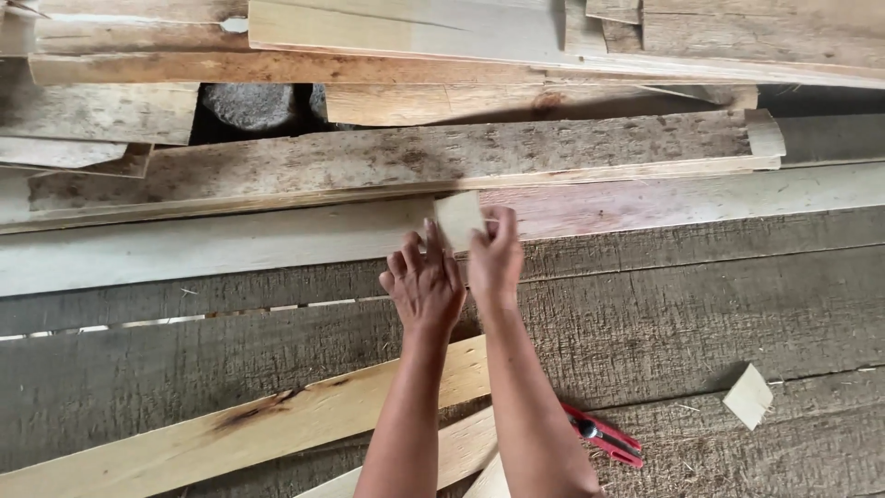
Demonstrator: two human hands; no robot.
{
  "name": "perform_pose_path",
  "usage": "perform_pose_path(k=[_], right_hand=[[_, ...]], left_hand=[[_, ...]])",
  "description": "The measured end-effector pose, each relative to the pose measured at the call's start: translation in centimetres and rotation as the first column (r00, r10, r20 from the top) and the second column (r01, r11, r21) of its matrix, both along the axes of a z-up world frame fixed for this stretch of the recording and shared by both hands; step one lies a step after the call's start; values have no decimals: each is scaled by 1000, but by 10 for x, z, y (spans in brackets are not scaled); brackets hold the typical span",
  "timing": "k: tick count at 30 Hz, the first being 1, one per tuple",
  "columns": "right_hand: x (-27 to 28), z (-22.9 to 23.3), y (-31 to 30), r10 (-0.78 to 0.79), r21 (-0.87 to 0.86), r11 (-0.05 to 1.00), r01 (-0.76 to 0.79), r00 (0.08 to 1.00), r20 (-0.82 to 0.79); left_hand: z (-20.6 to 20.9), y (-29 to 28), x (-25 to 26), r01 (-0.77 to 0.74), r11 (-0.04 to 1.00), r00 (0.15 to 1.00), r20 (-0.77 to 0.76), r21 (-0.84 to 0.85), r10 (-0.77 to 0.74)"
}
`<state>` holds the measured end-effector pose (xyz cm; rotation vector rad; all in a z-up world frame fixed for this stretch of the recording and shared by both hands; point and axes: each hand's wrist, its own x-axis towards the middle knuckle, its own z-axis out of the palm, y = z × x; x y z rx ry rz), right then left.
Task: Cutting thin wooden strips to size by scoring them with a utility knife and snapping them by hand.
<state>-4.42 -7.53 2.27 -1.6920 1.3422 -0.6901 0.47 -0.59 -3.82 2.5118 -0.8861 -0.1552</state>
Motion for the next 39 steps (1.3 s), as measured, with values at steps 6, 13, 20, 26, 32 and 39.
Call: perform_pose_path(k=[6,13,20,26,32,39], right_hand=[[-90,25,5,-25,173,984,-50,913,407],[-204,9,60,198,26,980,-197,980,-19],[-333,-51,67,239,-172,834,-524,625,-744],[-384,-32,78,183,-278,890,-362,841,-509],[-428,0,99,167,132,979,-153,980,-106],[-450,-21,118,192,291,938,-186,981,8]], left_hand=[[-1,21,-19,-54,915,990,-140,-400,-2],[66,99,-127,-524,623,408,-813,-581,-415],[27,160,-231,-156,932,646,-748,-326,-154],[0,167,-302,-46,933,727,-653,-357,-214],[10,162,-333,215,866,962,-55,-452,-268],[-4,179,-331,110,929,957,-215,-354,-195]])
